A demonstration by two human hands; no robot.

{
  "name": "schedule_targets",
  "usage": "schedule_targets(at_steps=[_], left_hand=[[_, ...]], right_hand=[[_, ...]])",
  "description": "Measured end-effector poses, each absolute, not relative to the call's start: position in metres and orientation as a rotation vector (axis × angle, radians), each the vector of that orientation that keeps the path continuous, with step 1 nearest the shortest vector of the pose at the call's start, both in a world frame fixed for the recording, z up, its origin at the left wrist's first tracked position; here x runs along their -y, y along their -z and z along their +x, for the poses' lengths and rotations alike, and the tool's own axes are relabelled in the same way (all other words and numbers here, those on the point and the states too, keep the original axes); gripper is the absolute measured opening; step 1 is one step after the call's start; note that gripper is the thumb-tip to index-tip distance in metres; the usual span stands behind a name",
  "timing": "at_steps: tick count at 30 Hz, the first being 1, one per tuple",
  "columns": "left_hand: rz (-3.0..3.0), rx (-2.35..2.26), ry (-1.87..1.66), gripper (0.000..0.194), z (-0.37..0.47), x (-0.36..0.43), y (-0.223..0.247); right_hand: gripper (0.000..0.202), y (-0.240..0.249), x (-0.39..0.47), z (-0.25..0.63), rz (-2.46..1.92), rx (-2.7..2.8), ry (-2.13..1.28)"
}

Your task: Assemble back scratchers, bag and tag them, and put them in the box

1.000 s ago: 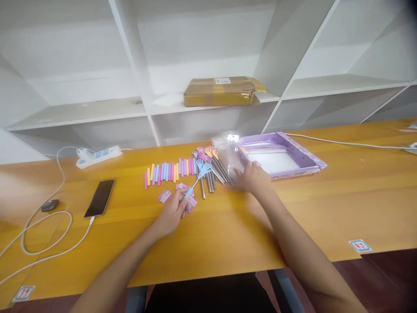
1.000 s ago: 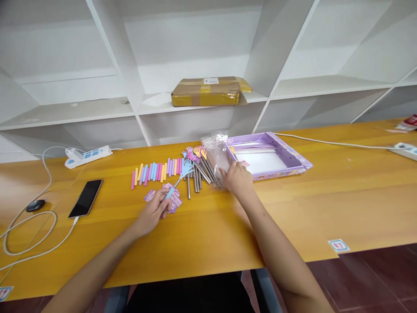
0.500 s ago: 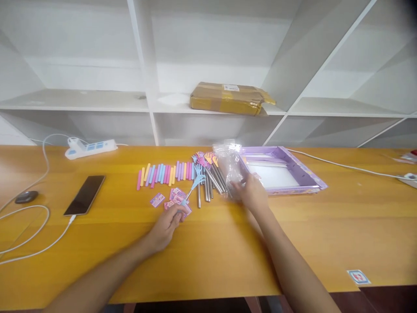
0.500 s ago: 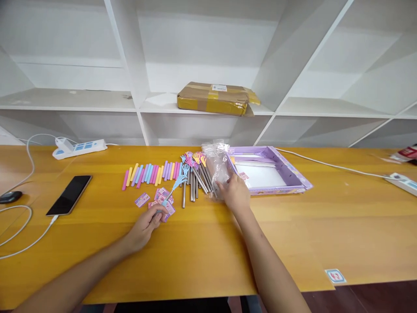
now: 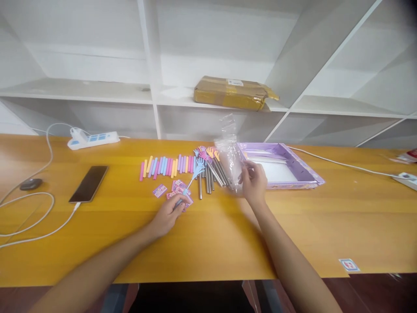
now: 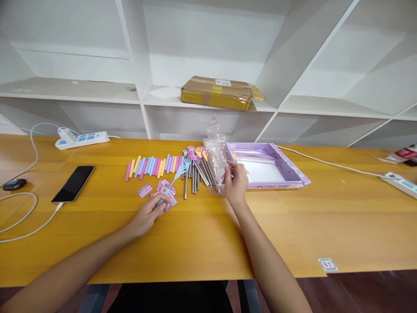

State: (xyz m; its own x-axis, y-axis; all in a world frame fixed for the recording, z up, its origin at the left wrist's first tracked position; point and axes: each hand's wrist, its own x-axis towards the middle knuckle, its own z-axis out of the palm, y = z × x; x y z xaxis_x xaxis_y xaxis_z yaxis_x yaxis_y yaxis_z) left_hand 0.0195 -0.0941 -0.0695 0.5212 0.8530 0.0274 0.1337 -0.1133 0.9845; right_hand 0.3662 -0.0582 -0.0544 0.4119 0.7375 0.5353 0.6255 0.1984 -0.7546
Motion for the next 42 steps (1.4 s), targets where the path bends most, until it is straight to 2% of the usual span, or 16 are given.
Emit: schedule_targets(at_steps=[11, 15, 20, 24, 31, 36, 42], left_hand=[[1.539, -0.798, -0.782, 0.046, 0.023, 0.097, 0.065], [1.498, -0.861, -0.773, 0.043, 0.024, 0.098, 0.069], [1.579, -0.875, -0.657, 0.036, 0.021, 0.1, 0.07], [1.639, -0.813, -0.579, 0.03, 0.024, 0.105, 0.068], [1.539, -0.811, -0.635, 0.038, 0.029, 0.104, 0.06], [1.427, -0.813, -0.704, 0.042, 0.024, 0.1, 0.06], [1.412, -0.784, -0.616, 0.04, 0.023, 0.102, 0.063]], right_hand=[[0.034, 0.055, 0.116, 0.258, -1.045, 1.503, -1.137], [0.042, 0.061, 0.117, 0.254, -0.976, 1.308, -1.511], [0.052, 0.066, 0.106, 0.253, -0.975, 1.269, -1.564], [0.043, 0.071, 0.105, 0.249, -1.011, 1.284, -1.565], [0.037, 0.069, 0.108, 0.246, -0.928, 1.046, -1.564], [0.036, 0.066, 0.117, 0.24, -0.923, 1.227, -1.586], [0.041, 0.069, 0.116, 0.24, -1.008, 1.267, -1.529]])
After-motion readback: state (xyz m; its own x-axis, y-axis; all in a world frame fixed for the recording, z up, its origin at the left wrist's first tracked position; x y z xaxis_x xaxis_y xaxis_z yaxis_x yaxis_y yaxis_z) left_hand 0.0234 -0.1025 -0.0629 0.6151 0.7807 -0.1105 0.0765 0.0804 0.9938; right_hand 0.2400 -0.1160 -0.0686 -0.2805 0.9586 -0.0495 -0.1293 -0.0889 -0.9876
